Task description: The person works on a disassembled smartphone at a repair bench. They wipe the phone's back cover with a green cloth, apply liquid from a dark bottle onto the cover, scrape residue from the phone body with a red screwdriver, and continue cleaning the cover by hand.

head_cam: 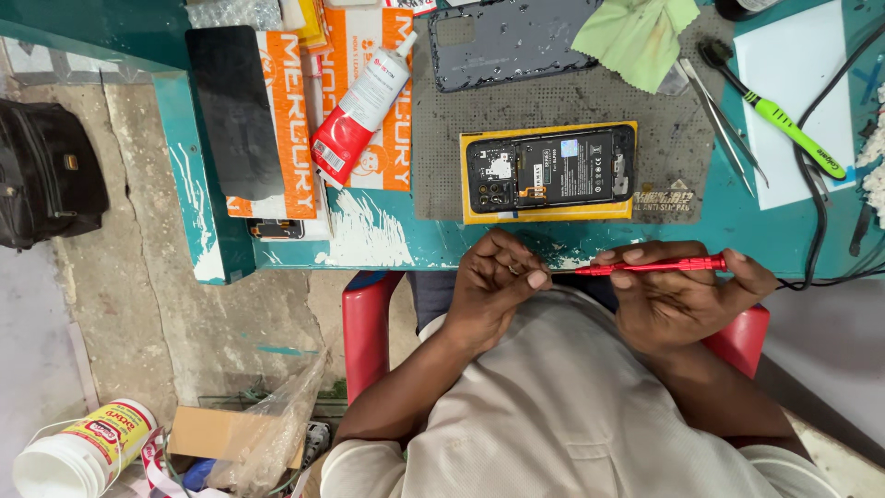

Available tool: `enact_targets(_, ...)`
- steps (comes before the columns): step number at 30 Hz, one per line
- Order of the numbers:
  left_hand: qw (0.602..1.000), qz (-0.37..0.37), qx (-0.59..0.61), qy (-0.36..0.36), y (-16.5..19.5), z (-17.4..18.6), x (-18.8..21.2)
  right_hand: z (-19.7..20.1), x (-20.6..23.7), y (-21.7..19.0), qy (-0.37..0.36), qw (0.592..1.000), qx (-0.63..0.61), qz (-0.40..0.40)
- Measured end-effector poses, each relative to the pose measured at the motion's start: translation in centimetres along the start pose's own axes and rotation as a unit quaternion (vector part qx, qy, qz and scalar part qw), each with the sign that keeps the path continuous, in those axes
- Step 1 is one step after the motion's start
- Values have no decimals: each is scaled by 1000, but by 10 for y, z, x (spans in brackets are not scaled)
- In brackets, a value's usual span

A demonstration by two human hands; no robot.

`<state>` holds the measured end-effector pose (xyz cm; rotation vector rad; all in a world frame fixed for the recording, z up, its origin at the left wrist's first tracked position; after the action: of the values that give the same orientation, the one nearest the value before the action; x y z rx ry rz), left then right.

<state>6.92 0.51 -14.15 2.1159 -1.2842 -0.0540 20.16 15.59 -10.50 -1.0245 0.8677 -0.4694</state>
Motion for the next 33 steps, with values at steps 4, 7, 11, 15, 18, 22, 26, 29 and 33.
enact_targets(4,1000,9,-8,7,0,0,-2,-3,2,0,-25,996,-86,-6)
enact_targets(7,1000,16,-7,24,1,-1,-3,-6,-4,-2,-65,993,-98,0)
enact_targets(11,999,-19,-37,22,8,-7,-6,-9,-25,-7,-57,995,-24,77)
enact_targets(15,996,-63,-46,38,22,-13,-19,-23,-54,-19,-78,986,-60,133)
enact_targets(18,974,-125,-177,70,45,-14,-32,-38,-82,-28,-146,972,-106,149)
enact_targets(22,880,-274,-385,53,75,-24,-47,-58,-115,-28,-207,963,-99,140)
enact_targets(26,717,-297,-624,89,81,-34,-58,-64,-127,-23,-233,951,-41,199)
enact_targets(29,659,-346,-666,54,80,-38,-59,-65,-127,-16,-257,940,27,221)
enact_targets(33,666,-335,-665,35,74,-32,-58,-67,-124,-10,-257,923,86,273)
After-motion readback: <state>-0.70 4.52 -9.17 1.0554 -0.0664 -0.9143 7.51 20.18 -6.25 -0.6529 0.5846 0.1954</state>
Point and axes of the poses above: each hand's wrist, its own x-axis away from the middle knuckle, its own z-axis out of the back of the hand, y = z × x, the point moved 3 cm from there along -x, towards the middle knuckle
